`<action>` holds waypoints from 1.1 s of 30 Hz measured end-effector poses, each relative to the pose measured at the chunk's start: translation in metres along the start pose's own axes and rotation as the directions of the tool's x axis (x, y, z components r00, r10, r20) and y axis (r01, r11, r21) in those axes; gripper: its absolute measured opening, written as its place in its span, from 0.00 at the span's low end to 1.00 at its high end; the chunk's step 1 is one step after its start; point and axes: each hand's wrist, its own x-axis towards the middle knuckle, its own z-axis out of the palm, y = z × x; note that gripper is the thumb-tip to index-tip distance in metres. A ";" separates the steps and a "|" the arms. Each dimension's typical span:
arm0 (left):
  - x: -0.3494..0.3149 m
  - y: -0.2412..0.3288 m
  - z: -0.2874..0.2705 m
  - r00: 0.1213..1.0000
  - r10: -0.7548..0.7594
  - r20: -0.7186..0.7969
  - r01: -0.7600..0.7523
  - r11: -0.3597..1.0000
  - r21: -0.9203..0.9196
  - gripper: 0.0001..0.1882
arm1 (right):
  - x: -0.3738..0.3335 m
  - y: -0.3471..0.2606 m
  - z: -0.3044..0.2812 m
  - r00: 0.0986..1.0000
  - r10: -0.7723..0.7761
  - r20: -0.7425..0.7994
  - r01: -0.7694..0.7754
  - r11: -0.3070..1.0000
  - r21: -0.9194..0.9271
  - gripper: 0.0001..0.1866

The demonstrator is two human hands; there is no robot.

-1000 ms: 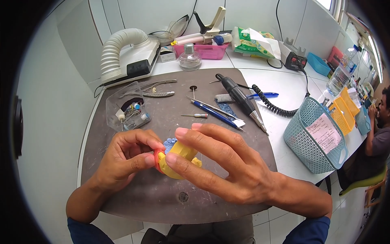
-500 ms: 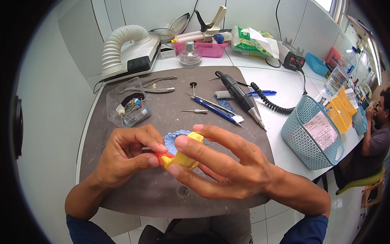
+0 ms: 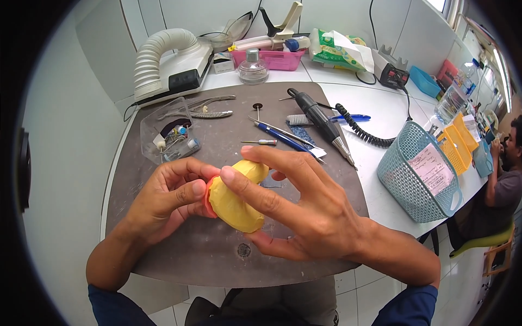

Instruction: Assembling components of a dental prosthetic model, specifically fitting wax rims onto plaster casts.

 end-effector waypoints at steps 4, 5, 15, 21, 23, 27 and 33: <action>0.000 0.001 0.001 0.999 -0.033 -0.012 0.033 0.999 0.002 0.18 | -0.001 0.000 -0.001 0.999 0.020 0.028 -0.020 1.000 0.021 0.39; 0.000 0.000 0.000 0.999 -0.037 -0.008 0.037 0.999 0.001 0.18 | 0.000 0.000 -0.001 0.999 0.027 0.031 -0.027 0.999 0.021 0.39; 0.001 0.003 -0.002 0.998 -0.055 0.012 0.055 0.998 0.014 0.21 | -0.002 0.001 0.000 0.999 0.037 0.003 -0.037 0.999 0.016 0.39; 0.001 0.003 -0.003 0.999 -0.039 0.031 0.038 0.999 0.019 0.21 | -0.003 -0.001 0.000 0.998 0.052 -0.023 -0.051 0.998 0.036 0.41; 0.002 0.003 -0.004 0.999 -0.038 0.037 0.037 0.999 0.030 0.21 | -0.003 -0.001 0.000 0.999 0.038 -0.023 -0.038 0.999 0.025 0.41; 0.002 0.004 -0.004 0.999 -0.035 0.041 0.033 0.997 0.065 0.22 | -0.003 -0.001 0.001 0.999 0.033 -0.041 -0.032 0.999 0.026 0.41; 0.003 0.005 -0.003 0.998 -0.045 0.043 0.042 0.997 0.069 0.22 | -0.005 0.000 0.002 0.996 0.035 -0.078 -0.030 0.998 0.061 0.41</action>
